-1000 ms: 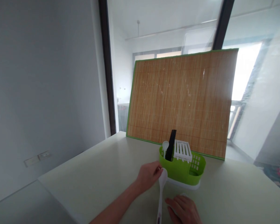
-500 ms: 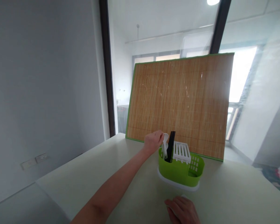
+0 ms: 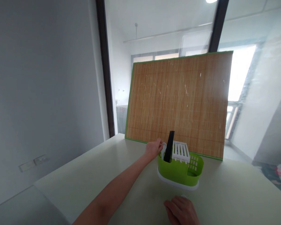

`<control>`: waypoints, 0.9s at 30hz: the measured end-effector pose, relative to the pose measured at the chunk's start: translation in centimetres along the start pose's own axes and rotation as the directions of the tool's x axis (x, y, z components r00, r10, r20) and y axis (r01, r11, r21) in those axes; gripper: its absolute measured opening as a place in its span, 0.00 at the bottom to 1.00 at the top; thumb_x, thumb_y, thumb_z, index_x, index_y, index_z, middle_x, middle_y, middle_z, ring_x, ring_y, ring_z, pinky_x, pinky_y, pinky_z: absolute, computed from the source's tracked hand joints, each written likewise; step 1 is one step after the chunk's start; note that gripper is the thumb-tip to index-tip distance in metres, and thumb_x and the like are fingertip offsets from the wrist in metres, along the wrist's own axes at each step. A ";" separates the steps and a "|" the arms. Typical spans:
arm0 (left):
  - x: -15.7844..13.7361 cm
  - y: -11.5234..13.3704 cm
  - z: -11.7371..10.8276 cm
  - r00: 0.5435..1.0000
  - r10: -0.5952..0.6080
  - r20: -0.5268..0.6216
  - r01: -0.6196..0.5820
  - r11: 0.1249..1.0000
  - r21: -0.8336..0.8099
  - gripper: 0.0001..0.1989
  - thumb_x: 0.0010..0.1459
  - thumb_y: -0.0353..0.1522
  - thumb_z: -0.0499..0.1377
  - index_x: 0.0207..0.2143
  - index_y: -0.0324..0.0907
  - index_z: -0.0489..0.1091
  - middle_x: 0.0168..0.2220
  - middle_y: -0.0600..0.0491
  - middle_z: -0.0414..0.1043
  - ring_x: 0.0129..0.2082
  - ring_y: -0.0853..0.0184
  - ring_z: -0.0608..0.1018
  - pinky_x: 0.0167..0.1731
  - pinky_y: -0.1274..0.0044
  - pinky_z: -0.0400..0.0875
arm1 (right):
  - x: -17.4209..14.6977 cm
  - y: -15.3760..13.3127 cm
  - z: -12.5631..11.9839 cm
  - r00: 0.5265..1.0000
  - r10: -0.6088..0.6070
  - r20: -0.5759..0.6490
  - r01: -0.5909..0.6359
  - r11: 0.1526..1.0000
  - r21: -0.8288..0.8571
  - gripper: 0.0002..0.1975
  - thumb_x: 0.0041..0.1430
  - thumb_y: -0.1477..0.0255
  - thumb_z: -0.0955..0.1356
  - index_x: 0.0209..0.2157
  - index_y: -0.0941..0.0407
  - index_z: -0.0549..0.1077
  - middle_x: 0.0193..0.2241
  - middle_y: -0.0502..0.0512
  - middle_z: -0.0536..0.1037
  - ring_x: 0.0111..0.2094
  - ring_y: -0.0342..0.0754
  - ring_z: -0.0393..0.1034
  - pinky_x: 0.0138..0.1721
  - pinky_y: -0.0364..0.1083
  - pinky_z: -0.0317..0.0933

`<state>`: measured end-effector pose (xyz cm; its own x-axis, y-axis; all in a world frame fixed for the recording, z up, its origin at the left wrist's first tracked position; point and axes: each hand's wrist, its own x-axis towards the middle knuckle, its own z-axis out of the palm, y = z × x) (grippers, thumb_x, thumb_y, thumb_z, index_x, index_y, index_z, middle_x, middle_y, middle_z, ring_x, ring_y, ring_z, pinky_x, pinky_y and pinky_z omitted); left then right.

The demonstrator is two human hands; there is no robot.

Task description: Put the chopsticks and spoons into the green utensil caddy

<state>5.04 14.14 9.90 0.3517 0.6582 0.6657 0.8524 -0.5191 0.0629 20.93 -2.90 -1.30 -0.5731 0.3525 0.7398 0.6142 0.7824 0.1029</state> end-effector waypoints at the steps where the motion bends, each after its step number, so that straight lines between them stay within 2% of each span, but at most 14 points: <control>1: 0.1 0.0 -0.2 1.000 -0.011 0.006 0.011 1.000 -0.002 0.08 0.60 0.36 0.51 0.37 0.42 0.64 0.26 0.56 0.73 0.26 0.68 0.75 0.23 0.80 0.58 | 0.0 0.0 0.0 1.000 0.004 0.004 -0.004 1.000 0.002 0.06 0.58 0.78 0.61 0.35 0.56 0.68 0.18 0.49 0.69 0.19 0.44 0.64 0.22 0.43 0.49; 6: -1.1 0.8 -2.4 0.995 -0.098 -0.017 0.095 0.986 -0.133 0.11 0.59 0.40 0.50 0.40 0.43 0.64 0.27 0.57 0.72 0.27 0.70 0.74 0.25 0.81 0.59 | 0.0 0.0 -0.2 0.999 0.041 -0.006 -0.041 0.998 0.057 0.07 0.58 0.78 0.61 0.36 0.56 0.69 0.19 0.50 0.70 0.19 0.44 0.64 0.22 0.42 0.52; 9: -4.3 2.1 -3.3 0.985 -0.169 -0.044 0.150 0.948 -0.282 0.12 0.60 0.40 0.49 0.38 0.43 0.64 0.26 0.58 0.72 0.25 0.72 0.72 0.26 0.81 0.59 | -0.6 0.5 -0.1 0.976 0.216 -0.030 -0.206 0.960 0.189 0.07 0.60 0.75 0.61 0.37 0.56 0.70 0.22 0.51 0.73 0.22 0.43 0.66 0.24 0.40 0.57; 11: -7.5 3.4 -3.1 0.983 -0.183 0.029 0.181 0.913 -0.365 0.11 0.61 0.39 0.48 0.36 0.43 0.66 0.25 0.58 0.71 0.23 0.73 0.71 0.26 0.81 0.59 | -1.2 1.0 0.2 0.904 0.425 -0.048 -0.395 0.872 0.290 0.07 0.61 0.72 0.61 0.36 0.57 0.70 0.25 0.52 0.74 0.23 0.43 0.68 0.26 0.40 0.59; 14: -12.0 5.7 -1.6 0.968 -0.109 0.228 0.201 0.880 -0.431 0.11 0.59 0.38 0.50 0.34 0.43 0.68 0.26 0.57 0.73 0.24 0.73 0.71 0.27 0.81 0.61 | -2.1 2.1 0.3 0.704 0.707 -0.068 -0.632 0.667 0.394 0.12 0.61 0.65 0.61 0.33 0.57 0.71 0.26 0.53 0.75 0.26 0.45 0.70 0.28 0.40 0.62; 16: -13.7 7.2 -0.4 0.931 -0.038 0.363 0.208 0.873 -0.441 0.11 0.57 0.40 0.52 0.35 0.45 0.70 0.27 0.57 0.74 0.26 0.71 0.73 0.30 0.80 0.62 | -2.6 2.8 0.3 0.587 0.806 -0.080 -0.706 0.557 0.437 0.15 0.59 0.60 0.62 0.32 0.58 0.72 0.28 0.54 0.76 0.29 0.48 0.71 0.30 0.41 0.63; 18: -14.3 8.6 0.7 0.884 -0.007 0.468 0.234 0.873 -0.428 0.15 0.54 0.44 0.54 0.38 0.47 0.71 0.28 0.57 0.75 0.29 0.68 0.75 0.32 0.78 0.64 | -2.9 3.5 0.1 0.508 0.856 -0.095 -0.734 0.488 0.473 0.18 0.58 0.57 0.62 0.31 0.58 0.72 0.29 0.55 0.76 0.32 0.50 0.70 0.32 0.42 0.63; 20: -14.1 9.8 1.6 0.841 -0.010 0.541 0.265 0.879 -0.396 0.19 0.51 0.49 0.54 0.38 0.47 0.72 0.28 0.55 0.75 0.30 0.65 0.76 0.32 0.76 0.65 | -3.0 3.9 0.0 0.457 0.883 -0.104 -0.742 0.443 0.503 0.19 0.56 0.55 0.62 0.31 0.58 0.72 0.29 0.55 0.76 0.32 0.51 0.70 0.33 0.43 0.63; 22: -13.6 10.7 2.3 0.814 -0.008 0.581 0.273 0.888 -0.370 0.19 0.49 0.49 0.55 0.34 0.46 0.74 0.27 0.54 0.75 0.30 0.63 0.76 0.30 0.75 0.65 | -3.0 4.2 -0.2 0.426 0.899 -0.101 -0.747 0.412 0.522 0.20 0.55 0.54 0.63 0.30 0.58 0.72 0.28 0.55 0.76 0.32 0.51 0.70 0.33 0.44 0.62; 27: -13.5 11.4 3.2 0.818 0.005 0.576 0.262 0.888 -0.379 0.10 0.50 0.39 0.55 0.30 0.47 0.75 0.27 0.53 0.75 0.29 0.63 0.76 0.26 0.75 0.63 | -3.0 4.4 -0.2 0.401 0.912 -0.083 -0.753 0.380 0.538 0.21 0.54 0.54 0.63 0.29 0.58 0.72 0.26 0.53 0.75 0.29 0.50 0.68 0.31 0.44 0.61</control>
<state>11.26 1.12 -0.74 0.5144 0.8496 0.1166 0.7019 -0.4952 0.5119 25.47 -0.63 -2.99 0.3761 0.8123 0.4458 0.3727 0.3079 -0.8754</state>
